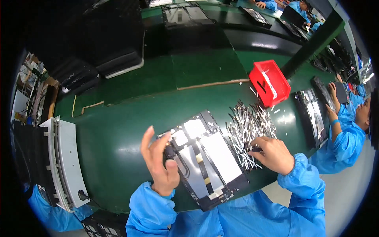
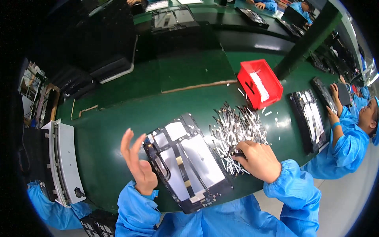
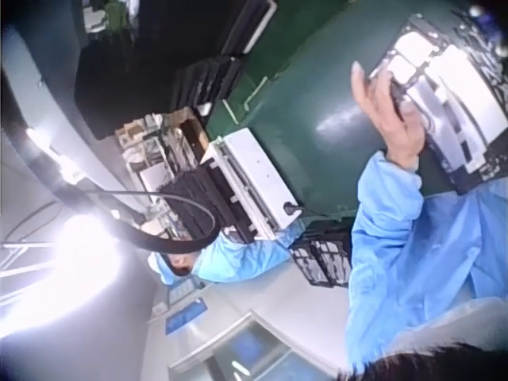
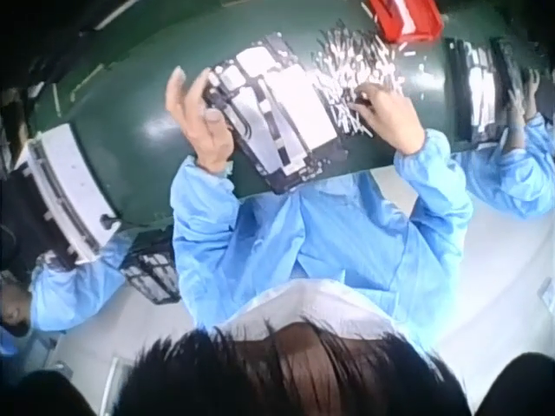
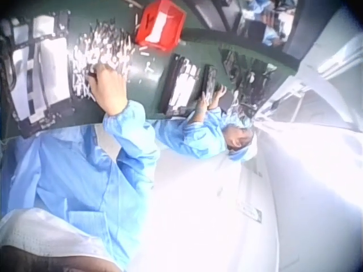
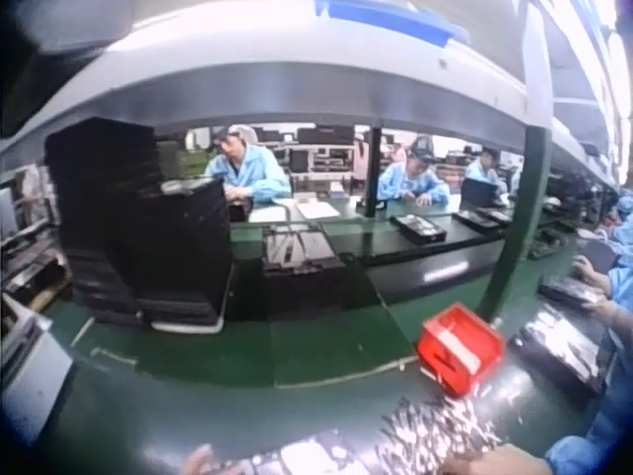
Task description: The person assembles internal components of a tablet frame by manipulating ribbon cables and adhesive tapes with tweezers to connect them to electronic connectors.
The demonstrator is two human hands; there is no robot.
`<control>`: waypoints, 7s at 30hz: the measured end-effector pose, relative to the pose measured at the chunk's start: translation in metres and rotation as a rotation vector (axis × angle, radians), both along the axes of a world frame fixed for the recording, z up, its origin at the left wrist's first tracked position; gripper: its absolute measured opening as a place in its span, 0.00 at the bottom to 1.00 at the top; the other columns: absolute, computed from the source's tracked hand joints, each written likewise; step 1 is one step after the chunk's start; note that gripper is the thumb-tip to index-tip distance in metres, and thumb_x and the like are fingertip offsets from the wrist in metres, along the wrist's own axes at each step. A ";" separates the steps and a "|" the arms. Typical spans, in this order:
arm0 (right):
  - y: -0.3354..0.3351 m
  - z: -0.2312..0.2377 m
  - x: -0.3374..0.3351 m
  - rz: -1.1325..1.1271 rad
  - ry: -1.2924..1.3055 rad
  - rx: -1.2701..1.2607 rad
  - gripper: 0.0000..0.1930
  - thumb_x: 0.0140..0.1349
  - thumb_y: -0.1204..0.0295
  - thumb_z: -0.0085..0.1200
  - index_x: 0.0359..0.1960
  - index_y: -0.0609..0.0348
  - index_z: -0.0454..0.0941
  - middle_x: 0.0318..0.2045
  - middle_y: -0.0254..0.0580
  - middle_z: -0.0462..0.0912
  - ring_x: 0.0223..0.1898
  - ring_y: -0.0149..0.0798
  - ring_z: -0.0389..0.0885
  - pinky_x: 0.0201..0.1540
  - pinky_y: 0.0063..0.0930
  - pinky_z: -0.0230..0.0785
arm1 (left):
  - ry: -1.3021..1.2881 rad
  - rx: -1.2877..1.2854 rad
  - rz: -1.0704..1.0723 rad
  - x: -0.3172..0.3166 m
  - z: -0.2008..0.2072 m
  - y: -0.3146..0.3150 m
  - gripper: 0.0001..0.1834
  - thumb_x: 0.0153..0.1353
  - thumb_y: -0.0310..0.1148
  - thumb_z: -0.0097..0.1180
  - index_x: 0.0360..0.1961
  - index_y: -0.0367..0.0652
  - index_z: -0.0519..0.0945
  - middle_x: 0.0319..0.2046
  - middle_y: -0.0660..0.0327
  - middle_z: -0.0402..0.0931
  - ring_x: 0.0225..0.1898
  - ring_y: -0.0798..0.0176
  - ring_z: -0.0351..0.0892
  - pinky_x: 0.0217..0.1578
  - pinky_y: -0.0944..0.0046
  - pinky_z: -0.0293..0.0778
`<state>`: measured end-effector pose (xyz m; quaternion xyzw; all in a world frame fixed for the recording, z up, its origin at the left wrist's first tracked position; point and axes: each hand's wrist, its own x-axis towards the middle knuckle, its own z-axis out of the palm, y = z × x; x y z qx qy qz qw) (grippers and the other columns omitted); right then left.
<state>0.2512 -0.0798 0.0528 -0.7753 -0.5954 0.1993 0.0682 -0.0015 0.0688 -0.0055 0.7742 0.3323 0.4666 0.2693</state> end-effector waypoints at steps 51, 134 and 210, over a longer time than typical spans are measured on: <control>-0.020 -0.033 -0.108 -0.073 0.983 0.233 0.07 0.50 0.82 0.63 0.30 0.67 0.79 0.28 0.44 0.83 0.27 0.34 0.83 0.28 0.22 0.75 | -0.207 -1.210 -0.124 -0.063 0.014 -0.167 0.24 0.67 0.37 0.47 0.61 0.36 0.68 0.64 0.52 0.54 0.64 0.58 0.57 0.60 0.60 0.57; -0.011 -0.034 -0.140 0.098 0.960 0.379 0.12 0.49 0.81 0.61 0.37 0.57 0.81 0.30 0.39 0.79 0.26 0.40 0.79 0.28 0.29 0.72 | -0.241 -1.274 -0.153 -0.072 0.006 -0.147 0.12 0.60 0.21 0.55 0.46 0.31 0.74 0.37 0.52 0.78 0.34 0.67 0.80 0.34 0.70 0.78; -0.004 -0.054 -0.117 0.424 0.367 0.446 0.14 0.37 0.78 0.60 0.31 0.57 0.82 0.31 0.36 0.76 0.35 0.38 0.75 0.39 0.29 0.71 | 0.294 -0.195 -0.264 -0.024 -0.023 -0.030 0.10 0.41 0.34 0.70 0.28 0.57 0.87 0.45 0.69 0.80 0.57 0.60 0.68 0.60 0.53 0.53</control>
